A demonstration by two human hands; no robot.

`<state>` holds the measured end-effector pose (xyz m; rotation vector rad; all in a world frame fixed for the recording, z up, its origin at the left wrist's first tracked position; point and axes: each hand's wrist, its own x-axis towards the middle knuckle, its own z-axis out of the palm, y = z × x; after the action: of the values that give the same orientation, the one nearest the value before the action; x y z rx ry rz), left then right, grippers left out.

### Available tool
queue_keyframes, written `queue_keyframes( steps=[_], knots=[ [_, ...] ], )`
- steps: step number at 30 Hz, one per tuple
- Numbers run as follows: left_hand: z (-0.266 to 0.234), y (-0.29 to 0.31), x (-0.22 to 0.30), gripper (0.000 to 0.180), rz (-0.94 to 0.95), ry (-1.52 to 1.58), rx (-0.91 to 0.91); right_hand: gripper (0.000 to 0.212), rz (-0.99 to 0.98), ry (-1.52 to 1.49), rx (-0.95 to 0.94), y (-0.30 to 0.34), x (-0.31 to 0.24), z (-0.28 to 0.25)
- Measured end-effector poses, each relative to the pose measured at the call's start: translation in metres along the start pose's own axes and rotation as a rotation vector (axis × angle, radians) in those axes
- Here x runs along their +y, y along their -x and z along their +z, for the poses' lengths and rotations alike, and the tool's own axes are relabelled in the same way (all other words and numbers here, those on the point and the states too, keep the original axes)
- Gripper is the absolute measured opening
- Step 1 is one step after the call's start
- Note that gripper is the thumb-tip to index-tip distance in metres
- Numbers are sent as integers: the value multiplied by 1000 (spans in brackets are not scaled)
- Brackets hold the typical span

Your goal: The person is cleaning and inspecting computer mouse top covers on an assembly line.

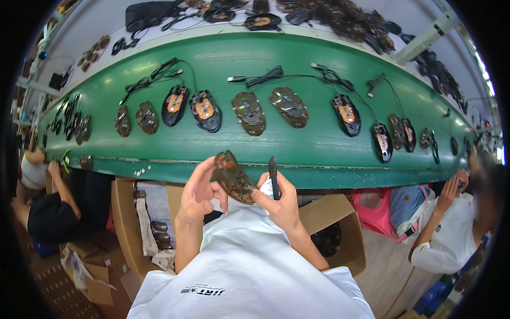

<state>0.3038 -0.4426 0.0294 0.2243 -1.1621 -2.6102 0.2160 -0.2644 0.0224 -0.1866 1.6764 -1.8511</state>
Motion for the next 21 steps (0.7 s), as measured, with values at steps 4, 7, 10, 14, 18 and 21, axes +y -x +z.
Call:
queue_keyframes(
  steps=[4,7,10,14,18,21],
  knots=[
    [-4,0,1,59,-2,-88,18,13,-50,183,-157,-2,-10,16],
    [-7,6,-4,62,-11,-62,55,14,-52,276,-245,1,-24,22],
    [-10,9,-11,62,-25,93,150,18,-2,368,-361,2,-37,24],
    [-8,5,-9,70,-150,402,145,22,-375,646,-247,-2,-34,20],
    [-2,9,-4,71,-189,448,147,26,-678,1071,-232,-12,-53,24],
    [4,13,-2,70,-180,395,153,29,-854,1413,-272,-17,-71,28]
  ],
)
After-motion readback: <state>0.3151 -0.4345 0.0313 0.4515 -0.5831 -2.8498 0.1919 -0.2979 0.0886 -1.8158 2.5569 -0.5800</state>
